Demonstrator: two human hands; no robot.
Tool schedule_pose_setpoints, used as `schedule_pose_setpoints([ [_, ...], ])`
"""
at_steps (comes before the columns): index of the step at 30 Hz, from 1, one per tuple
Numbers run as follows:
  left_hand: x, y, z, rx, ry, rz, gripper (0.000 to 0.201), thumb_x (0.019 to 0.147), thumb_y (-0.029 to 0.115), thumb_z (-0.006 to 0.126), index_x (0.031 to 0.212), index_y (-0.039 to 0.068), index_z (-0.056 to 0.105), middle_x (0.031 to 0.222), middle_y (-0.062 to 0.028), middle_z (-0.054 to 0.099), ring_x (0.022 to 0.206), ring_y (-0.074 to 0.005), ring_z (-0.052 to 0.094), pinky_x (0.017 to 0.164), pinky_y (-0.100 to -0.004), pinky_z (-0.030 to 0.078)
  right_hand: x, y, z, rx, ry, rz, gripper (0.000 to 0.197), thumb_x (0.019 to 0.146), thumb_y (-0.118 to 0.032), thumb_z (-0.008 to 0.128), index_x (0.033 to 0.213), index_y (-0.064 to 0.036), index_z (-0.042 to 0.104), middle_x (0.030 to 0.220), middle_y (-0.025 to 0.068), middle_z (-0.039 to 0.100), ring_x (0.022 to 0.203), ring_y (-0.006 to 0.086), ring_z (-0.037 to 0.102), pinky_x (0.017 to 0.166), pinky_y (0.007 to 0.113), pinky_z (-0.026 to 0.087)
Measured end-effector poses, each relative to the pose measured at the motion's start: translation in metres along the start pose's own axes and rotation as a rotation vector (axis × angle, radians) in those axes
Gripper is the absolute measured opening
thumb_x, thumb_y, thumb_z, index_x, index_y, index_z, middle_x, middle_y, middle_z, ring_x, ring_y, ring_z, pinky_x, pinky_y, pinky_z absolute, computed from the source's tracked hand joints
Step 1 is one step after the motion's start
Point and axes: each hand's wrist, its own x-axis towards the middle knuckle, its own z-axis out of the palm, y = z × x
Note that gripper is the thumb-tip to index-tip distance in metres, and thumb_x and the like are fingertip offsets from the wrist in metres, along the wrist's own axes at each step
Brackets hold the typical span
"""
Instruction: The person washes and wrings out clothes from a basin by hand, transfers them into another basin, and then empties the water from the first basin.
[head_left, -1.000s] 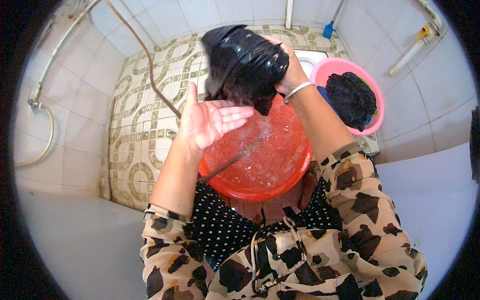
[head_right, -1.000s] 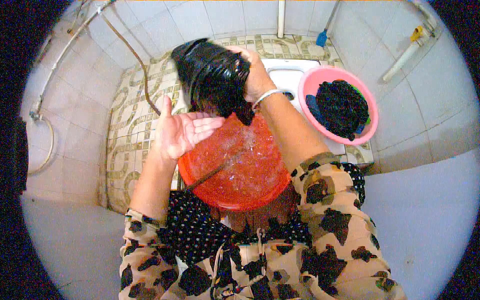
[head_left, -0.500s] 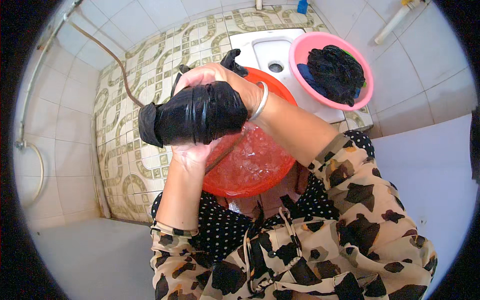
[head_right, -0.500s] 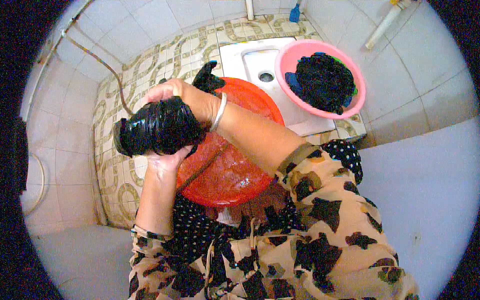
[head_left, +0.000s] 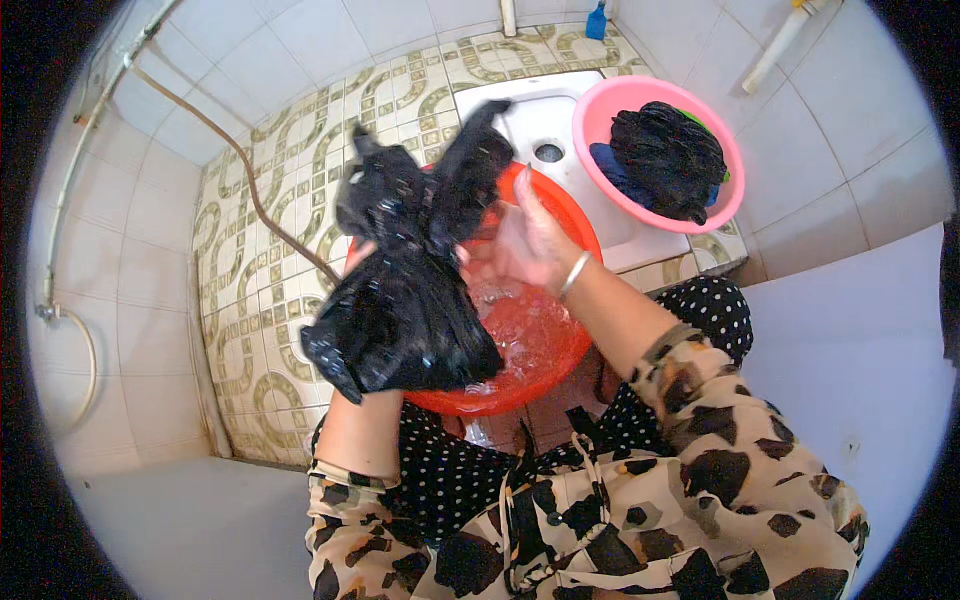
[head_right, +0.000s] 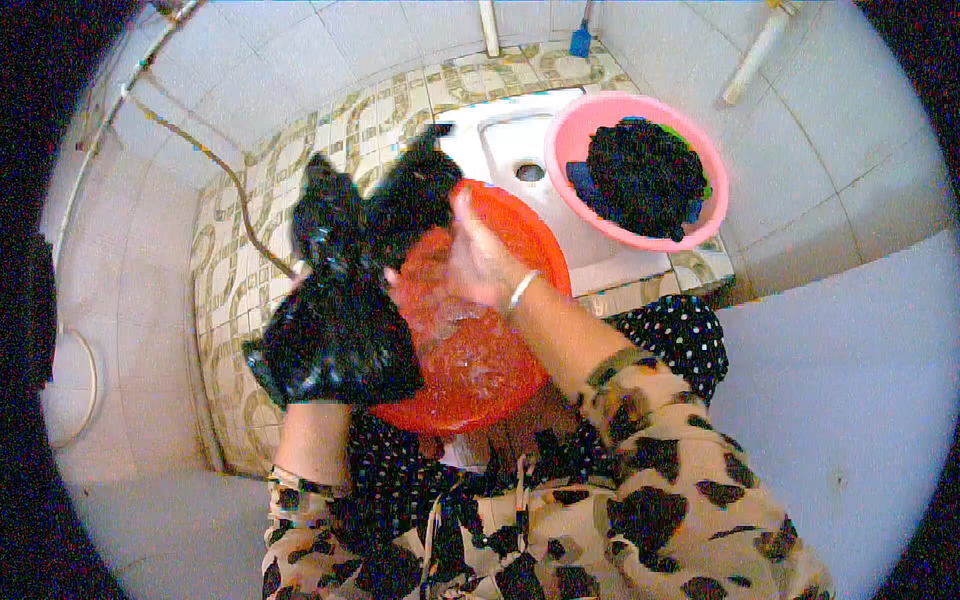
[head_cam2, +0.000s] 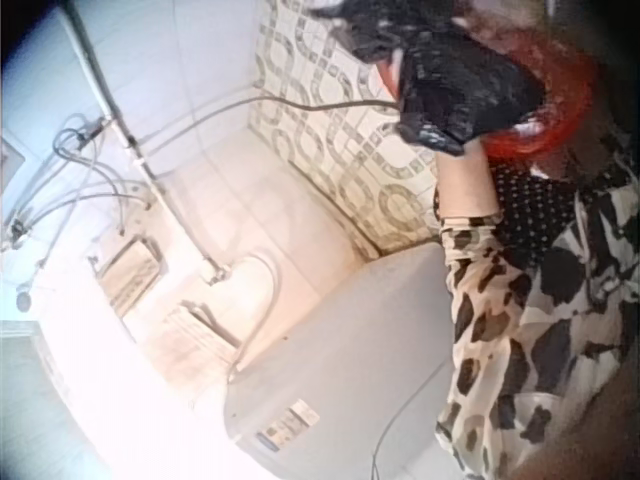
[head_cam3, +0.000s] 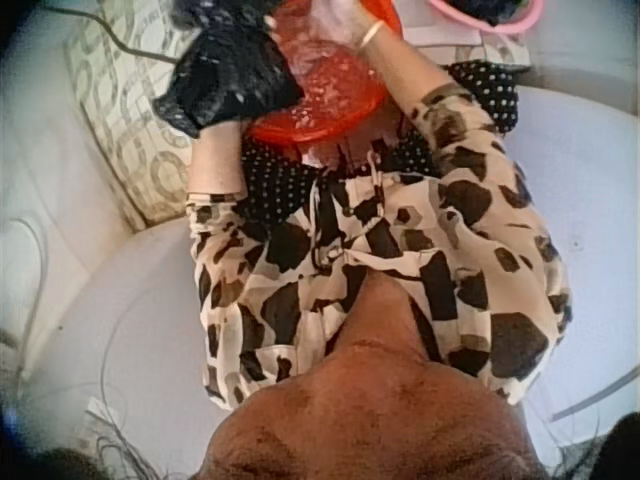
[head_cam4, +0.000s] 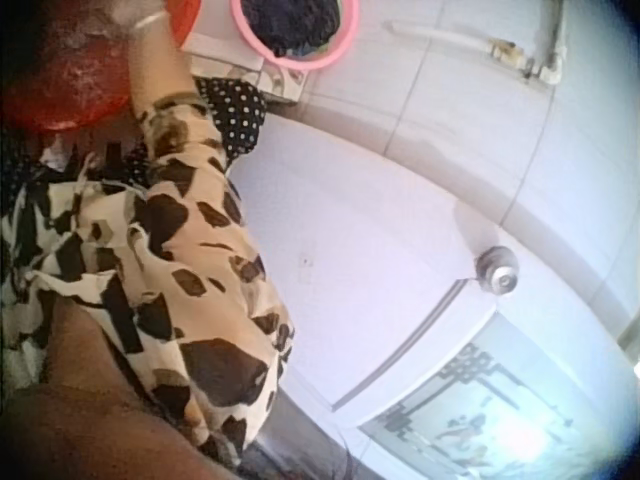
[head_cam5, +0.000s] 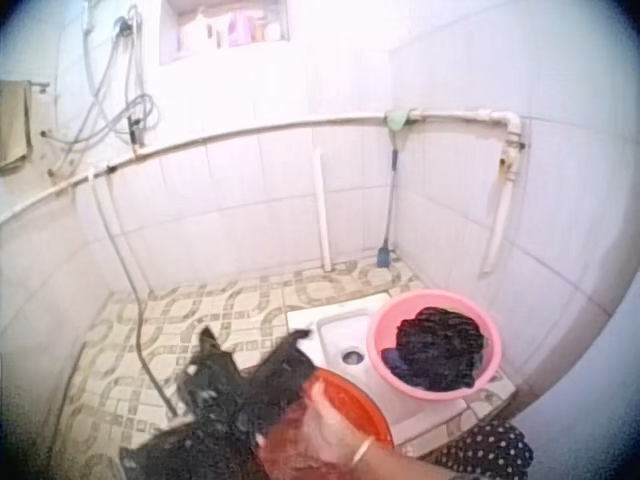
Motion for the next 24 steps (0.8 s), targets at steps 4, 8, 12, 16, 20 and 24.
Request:
schedule_pose_setpoints([
  [4,0.005,-0.031,-0.014,0.12,0.048,-0.328,0.038,0.08,0.022,0.05,0.104,-0.007,0.052,0.09,-0.0194,0.061,0.082,-0.0274,0.061,0.071,-0.0384,0.051,0.035,-0.006,-0.006,0.049,0.027,-0.11,0.028,0.081,-0.024,0.055,0.101,-0.0044,0.057,0.097,0.0091,0.062,0.082,0.0217,0.06,0.076,0.035,0.05],
  [8,0.02,-0.041,-0.002,0.451,0.302,-0.503,0.027,0.07,0.016,0.061,0.089,-0.002,0.058,0.077,-0.012,0.062,0.065,-0.0226,0.062,0.063,-0.0346,0.051,0.042,-0.024,-0.001,-0.932,0.268,-0.688,0.038,0.068,0.006,0.056,0.105,0.0008,0.052,0.096,0.0108,0.059,0.087,0.0213,0.058,0.078,0.031,0.047],
  [12,0.027,-0.056,-0.014,0.688,0.477,-0.579,0.021,0.067,0.011,0.062,0.085,0.001,0.059,0.076,-0.0087,0.063,0.058,-0.0193,0.06,0.059,-0.0329,0.05,0.03,0.007,0.041,-2.055,0.305,-0.528,0.039,0.065,0.003,0.054,0.104,0.0002,0.046,0.092,0.0273,0.048,0.084,0.0436,0.051,0.078,0.045,0.042],
  [16,0.019,-0.051,-0.01,0.558,0.382,-0.597,0.023,0.068,0.015,0.061,0.087,0.003,0.06,0.078,-0.0091,0.063,0.067,-0.0211,0.061,0.066,-0.0352,0.05,0.022,-0.007,0.046,-2.061,0.212,-0.298,0.043,0.066,-0.005,0.057,0.107,0.0,0.045,0.094,0.0305,0.05,0.088,0.0433,0.051,0.079,0.045,0.042],
  [20,0.005,-0.041,-0.059,0.86,0.192,-0.086,0.045,0.076,0.039,0.056,0.102,0.003,0.054,0.079,-0.0082,0.059,0.064,-0.0229,0.057,0.059,-0.0321,0.045,0.029,-0.048,0.048,-1.132,-0.164,-0.106,0.058,0.076,-0.041,0.059,0.122,-0.0091,0.043,0.11,0.011,0.054,0.095,0.0214,0.054,0.081,0.037,0.043],
  [24,0.011,-0.013,-0.016,-0.22,-0.393,-0.495,0.056,0.083,0.049,0.04,0.113,0.002,0.045,0.075,-0.0098,0.053,0.06,-0.0239,0.052,0.049,-0.0288,0.035,0.026,-0.038,-0.023,-0.282,0.089,-0.367,0.073,0.074,-0.064,0.049,0.125,-0.0132,0.042,0.115,0.0054,0.052,0.097,0.0165,0.053,0.082,0.036,0.042],
])
